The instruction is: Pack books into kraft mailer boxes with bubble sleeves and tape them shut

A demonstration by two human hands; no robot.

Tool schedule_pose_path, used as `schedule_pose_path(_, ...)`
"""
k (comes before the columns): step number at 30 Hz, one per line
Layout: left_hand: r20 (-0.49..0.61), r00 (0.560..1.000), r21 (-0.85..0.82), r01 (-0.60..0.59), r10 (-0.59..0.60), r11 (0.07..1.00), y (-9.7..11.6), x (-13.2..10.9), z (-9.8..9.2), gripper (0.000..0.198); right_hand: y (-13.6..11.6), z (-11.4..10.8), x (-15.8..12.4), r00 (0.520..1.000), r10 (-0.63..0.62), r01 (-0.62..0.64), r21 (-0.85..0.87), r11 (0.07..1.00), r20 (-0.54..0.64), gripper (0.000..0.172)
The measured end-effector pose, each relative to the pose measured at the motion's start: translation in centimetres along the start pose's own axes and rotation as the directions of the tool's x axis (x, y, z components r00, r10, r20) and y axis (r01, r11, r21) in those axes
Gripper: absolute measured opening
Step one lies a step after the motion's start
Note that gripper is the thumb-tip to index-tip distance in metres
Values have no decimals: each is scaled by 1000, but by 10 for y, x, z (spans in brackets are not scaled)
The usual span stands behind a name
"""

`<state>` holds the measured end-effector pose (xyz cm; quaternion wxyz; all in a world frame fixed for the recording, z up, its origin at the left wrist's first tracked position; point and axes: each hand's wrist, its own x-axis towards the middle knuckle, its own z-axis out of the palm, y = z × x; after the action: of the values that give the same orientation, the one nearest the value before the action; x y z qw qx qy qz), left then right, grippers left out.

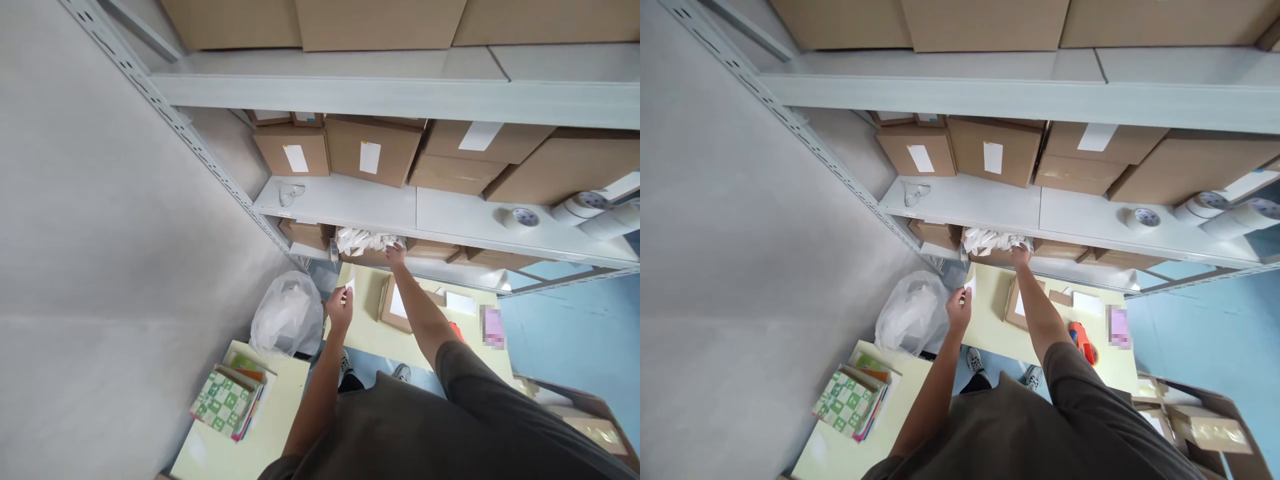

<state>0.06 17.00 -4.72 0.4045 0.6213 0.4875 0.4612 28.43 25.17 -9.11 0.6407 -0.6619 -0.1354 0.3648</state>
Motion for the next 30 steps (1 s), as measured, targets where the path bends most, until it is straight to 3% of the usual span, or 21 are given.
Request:
schedule_pose_path(3, 38, 998, 32, -58, 57, 998, 6, -4, 13, 39, 18, -36, -60, 994, 102, -104, 31, 994, 45, 40)
schedule_pose_path(5, 119, 987, 67, -119, 110, 991, 11, -11, 28, 33, 29, -64, -109, 952, 172, -184, 24, 983, 254, 45)
schedule_pose_path(7, 227, 962, 96, -177, 152, 979, 14, -25, 47, 28, 36, -92, -152, 902, 237, -272, 47, 961, 362, 50)
schedule_pose_path(10, 360, 918, 127, -223, 164, 967, 16, -56, 77, 25, 42, -131, -191, 887, 274, -332, 100, 938, 372, 48)
schedule_pose_path(13, 449, 882, 154, -235, 144, 960, 13, -91, 103, 33, 47, -162, -198, 937, 266, -303, 147, 942, 227, 44)
schedule_pose_path(15, 455, 885, 158, -190, 100, 969, 10, -112, 118, 47, 52, -179, -195, 958, 262, -280, 186, 942, 116, 43)
schedule_pose_path(18, 313, 945, 135, 53, -93, 989, 1, -133, 134, 52, 60, -199, -194, 956, 276, -292, 213, 932, 102, 44)
schedule_pose_path(20, 281, 923, 99, 243, -262, 965, -8, -137, 139, 49, 66, -205, -199, 938, 306, -335, 203, 920, 162, 45)
schedule_pose_path(22, 341, 869, 118, 340, -359, 933, -16, -132, 139, 48, 75, -205, -205, 916, 349, -385, 191, 903, 196, 46)
schedule_pose_path(24, 386, 841, 194, 328, -380, 924, -23, -121, 136, 41, 84, -201, -208, 903, 391, -420, 172, 891, 176, 44)
schedule_pose_path(26, 400, 841, 298, 258, -365, 919, -27, -105, 133, 34, 93, -195, -205, 908, 408, -419, 136, 898, 100, 42)
schedule_pose_path(30, 492, 779, 494, 118, -388, 861, -34, -76, 141, 31, 109, -191, -184, 949, 290, -294, -18, 956, -124, 44)
